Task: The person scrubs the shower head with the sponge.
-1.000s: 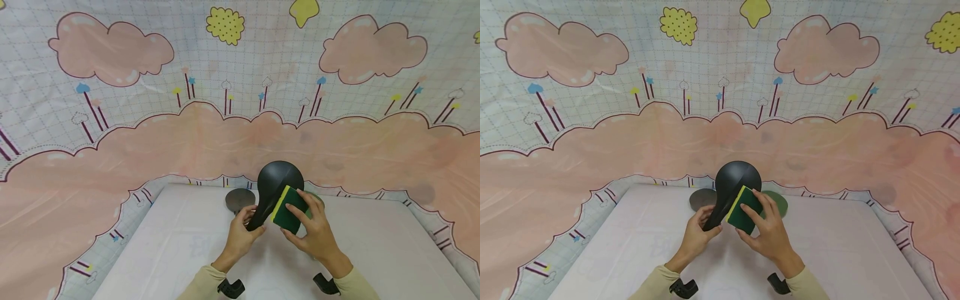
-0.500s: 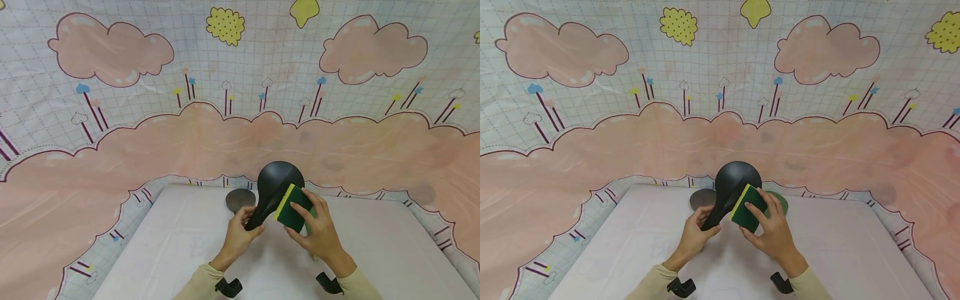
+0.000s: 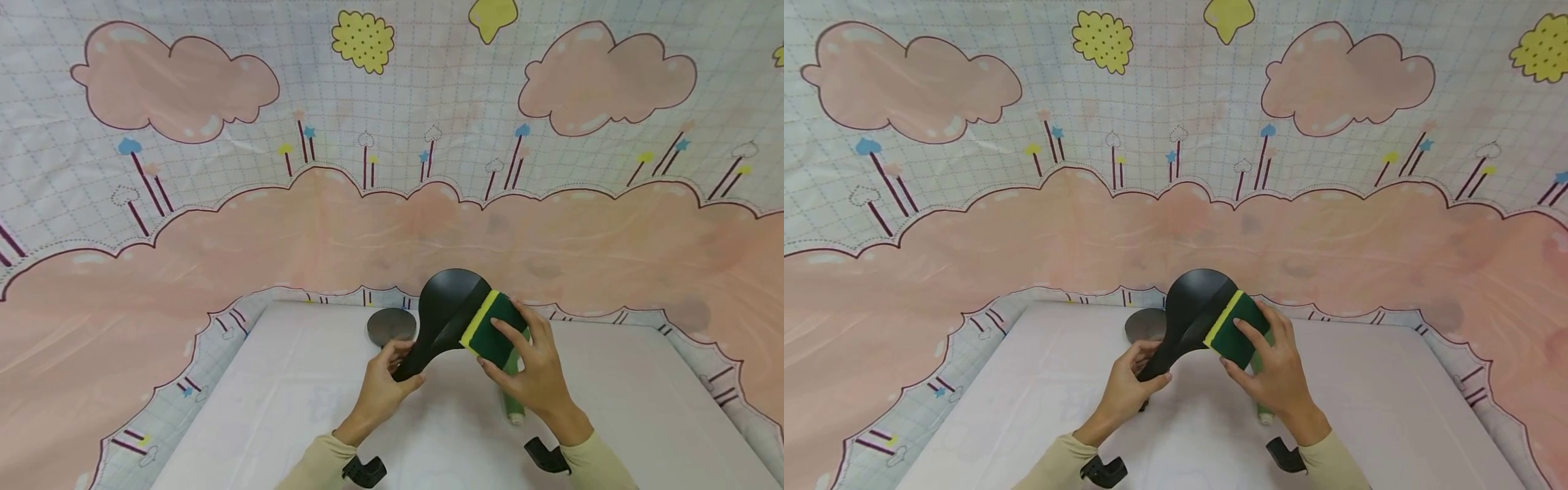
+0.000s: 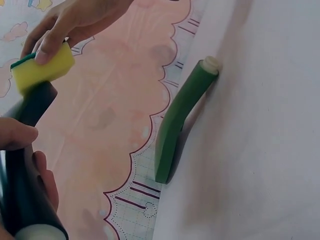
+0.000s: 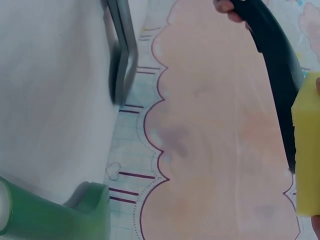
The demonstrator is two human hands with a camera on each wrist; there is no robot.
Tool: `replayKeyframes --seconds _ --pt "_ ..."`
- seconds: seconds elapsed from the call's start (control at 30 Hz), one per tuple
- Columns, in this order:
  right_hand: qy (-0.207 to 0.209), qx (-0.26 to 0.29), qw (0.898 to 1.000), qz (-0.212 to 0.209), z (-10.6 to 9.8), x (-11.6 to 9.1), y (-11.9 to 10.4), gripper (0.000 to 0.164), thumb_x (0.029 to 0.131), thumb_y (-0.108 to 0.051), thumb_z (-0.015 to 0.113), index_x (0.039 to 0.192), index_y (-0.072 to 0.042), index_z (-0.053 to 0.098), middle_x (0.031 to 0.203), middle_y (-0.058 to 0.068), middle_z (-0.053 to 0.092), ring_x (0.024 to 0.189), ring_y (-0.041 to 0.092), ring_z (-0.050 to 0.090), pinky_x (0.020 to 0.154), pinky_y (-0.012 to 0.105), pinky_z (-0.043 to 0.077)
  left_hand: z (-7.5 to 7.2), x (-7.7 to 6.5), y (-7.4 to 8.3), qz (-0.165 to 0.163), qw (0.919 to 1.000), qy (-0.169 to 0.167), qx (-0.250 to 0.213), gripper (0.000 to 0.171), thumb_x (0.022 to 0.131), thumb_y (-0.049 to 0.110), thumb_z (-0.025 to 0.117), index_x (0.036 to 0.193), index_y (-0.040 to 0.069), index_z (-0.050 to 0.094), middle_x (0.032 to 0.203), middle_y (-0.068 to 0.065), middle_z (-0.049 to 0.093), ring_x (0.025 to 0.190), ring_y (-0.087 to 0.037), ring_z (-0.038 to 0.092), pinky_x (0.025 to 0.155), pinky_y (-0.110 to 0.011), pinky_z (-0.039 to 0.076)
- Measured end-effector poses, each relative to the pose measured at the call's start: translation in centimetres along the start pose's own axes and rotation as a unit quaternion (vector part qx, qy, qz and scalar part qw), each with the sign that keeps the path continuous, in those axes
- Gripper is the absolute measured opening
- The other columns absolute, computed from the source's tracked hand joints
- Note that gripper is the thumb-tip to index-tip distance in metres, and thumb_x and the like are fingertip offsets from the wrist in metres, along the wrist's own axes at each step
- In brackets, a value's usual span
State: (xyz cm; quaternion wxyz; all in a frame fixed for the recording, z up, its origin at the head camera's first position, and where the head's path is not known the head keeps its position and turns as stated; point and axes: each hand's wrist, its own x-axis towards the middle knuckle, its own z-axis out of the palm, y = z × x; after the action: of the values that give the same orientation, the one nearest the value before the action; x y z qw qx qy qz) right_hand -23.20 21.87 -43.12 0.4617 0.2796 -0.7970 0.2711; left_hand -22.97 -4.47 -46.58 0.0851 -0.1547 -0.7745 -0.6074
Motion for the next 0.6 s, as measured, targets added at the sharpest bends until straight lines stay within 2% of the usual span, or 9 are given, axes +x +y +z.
replayKeyframes --seconds 0.17,0.37,0.6 --pt "-0.005 -0.003 1.000 0.000 0.0 -0.2 0.0 0.065 0.087 -0.064 0.058 0.121 -0.010 0.067 0.143 0.024 0.048 0.127 0.039 0.044 0.112 0.012 0.023 -0.2 -0.2 -0.1 0.002 1.0000 -0.004 0.004 0.048 0.077 0.008 0.081 0.121 0.013 0.062 0.117 -0.007 0.067 0.107 -0.023 0.064 0.096 -0.029 0.050" --pt "-0.022 -0.021 0.999 -0.027 0.5 -0.6 -0.8 0.061 0.089 -0.064 0.055 0.122 -0.014 0.067 0.143 0.023 0.049 0.126 0.039 0.045 0.113 0.014 0.022 -0.3 -0.2 -0.2 0.007 0.9999 -0.008 0.008 0.048 0.078 0.005 0.080 0.121 0.012 0.061 0.117 -0.008 0.066 0.107 -0.023 0.064 0.095 -0.027 0.051" --pt "-0.035 -0.016 0.998 -0.045 1.0 -0.7 -1.7 0.058 0.089 -0.062 0.055 0.121 -0.015 0.067 0.143 0.023 0.049 0.126 0.039 0.045 0.115 0.012 0.020 -0.4 -0.2 -0.3 0.009 0.9999 -0.005 0.009 0.047 0.078 0.005 0.080 0.120 0.013 0.061 0.118 -0.009 0.066 0.106 -0.023 0.064 0.095 -0.028 0.051"
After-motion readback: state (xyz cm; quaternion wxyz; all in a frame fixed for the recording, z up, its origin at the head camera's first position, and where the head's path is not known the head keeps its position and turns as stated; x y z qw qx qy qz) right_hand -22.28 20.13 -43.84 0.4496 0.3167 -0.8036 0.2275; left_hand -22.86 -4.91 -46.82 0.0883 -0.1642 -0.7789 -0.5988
